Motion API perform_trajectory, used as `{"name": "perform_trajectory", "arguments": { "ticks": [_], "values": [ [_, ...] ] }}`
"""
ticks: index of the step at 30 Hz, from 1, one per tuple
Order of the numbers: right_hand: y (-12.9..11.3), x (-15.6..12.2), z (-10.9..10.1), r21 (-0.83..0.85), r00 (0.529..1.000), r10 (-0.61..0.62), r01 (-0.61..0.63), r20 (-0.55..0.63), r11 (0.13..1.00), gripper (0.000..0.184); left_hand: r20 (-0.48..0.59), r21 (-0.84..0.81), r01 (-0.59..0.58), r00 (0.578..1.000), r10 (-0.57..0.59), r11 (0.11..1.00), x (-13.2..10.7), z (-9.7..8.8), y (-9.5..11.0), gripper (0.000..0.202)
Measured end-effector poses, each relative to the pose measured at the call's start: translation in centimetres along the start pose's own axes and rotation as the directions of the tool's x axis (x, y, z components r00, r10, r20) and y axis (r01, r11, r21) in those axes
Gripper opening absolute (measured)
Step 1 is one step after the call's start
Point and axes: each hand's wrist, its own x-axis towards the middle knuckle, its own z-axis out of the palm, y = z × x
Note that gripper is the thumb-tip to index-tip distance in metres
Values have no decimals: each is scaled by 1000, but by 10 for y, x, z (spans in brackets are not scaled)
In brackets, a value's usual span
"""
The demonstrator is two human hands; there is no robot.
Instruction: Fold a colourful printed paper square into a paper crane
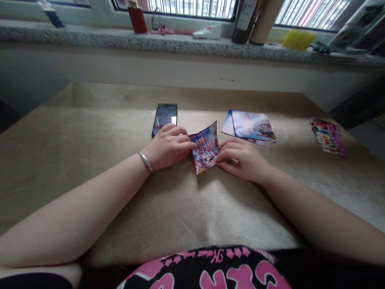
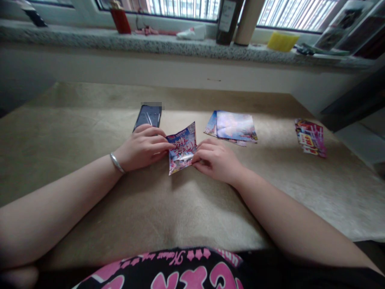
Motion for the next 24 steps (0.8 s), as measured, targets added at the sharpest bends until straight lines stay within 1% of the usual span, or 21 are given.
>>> {"name": "perform_trajectory", "arguments": {
  "ticks": [4,8,10,13,18,21,24],
  "values": [
    [2,-1,1,5,999,-17,16,51,1000,7,80,-55,-11,997,15,998,1,-4,2,23],
    [4,-1,3,-9,997,-49,50,57,999,8,135,-128,-46,989,63,991,2,-7,6,27],
    [4,0,4,-15,997,-62,63,55,998,8,148,-170,-30,987,55,985,3,-6,10,30],
    [4,1,5,-28,995,-77,79,57,997,8,160,-236,27,987,11,971,4,-4,16,31],
    [4,3,5,-51,994,-84,87,64,995,10,170,-325,58,985,-2,944,6,-4,26,24],
    [3,4,4,-82,997,-62,66,52,994,11,170,-343,64,985,-5,937,6,-5,28,23],
    [1,4,5,-130,1000,-10,9,-3,991,9,172,-346,68,985,-8,936,5,-5,28,24]
  ]
}}
